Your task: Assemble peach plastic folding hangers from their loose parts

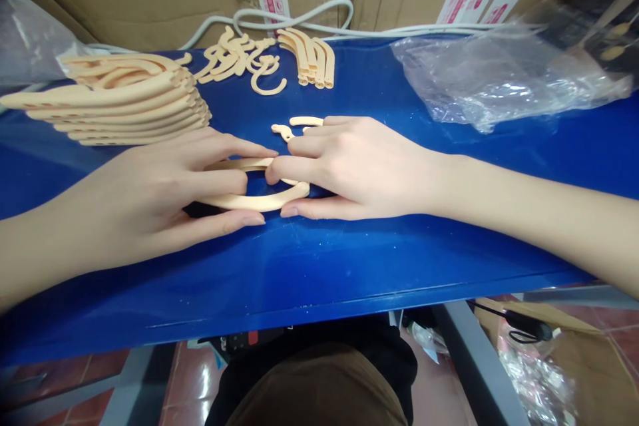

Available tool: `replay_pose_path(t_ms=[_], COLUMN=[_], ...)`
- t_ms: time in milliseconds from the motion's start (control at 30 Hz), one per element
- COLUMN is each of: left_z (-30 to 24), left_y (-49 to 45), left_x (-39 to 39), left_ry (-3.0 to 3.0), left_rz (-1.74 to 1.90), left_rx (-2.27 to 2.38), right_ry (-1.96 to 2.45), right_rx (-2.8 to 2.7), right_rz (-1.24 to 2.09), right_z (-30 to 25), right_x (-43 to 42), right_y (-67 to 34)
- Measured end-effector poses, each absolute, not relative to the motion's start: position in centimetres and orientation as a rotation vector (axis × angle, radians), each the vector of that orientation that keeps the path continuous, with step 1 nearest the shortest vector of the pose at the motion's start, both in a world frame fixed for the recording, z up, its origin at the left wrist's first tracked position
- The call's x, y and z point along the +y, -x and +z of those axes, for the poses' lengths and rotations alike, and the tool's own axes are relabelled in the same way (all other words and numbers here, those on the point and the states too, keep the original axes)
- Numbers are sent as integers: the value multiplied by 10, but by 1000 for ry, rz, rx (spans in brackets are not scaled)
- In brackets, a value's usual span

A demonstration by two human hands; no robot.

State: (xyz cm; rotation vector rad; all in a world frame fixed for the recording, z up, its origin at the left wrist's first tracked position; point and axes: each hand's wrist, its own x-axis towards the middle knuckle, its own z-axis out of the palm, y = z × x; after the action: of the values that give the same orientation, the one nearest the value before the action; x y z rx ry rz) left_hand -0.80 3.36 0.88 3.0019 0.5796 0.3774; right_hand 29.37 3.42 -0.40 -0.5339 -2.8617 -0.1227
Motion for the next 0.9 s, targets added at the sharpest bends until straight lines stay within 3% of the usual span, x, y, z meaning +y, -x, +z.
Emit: replay_pose_path(t_ms=[900], left_z=[8], left_y=[7], left_x=[34], left_ry=[-3090], left_rz=[380], left_rx=[564], right_ry=[619], right_rx=[-2859], right_rz=[-35], right_z=[-1], right_x=[33], right_y=[-295])
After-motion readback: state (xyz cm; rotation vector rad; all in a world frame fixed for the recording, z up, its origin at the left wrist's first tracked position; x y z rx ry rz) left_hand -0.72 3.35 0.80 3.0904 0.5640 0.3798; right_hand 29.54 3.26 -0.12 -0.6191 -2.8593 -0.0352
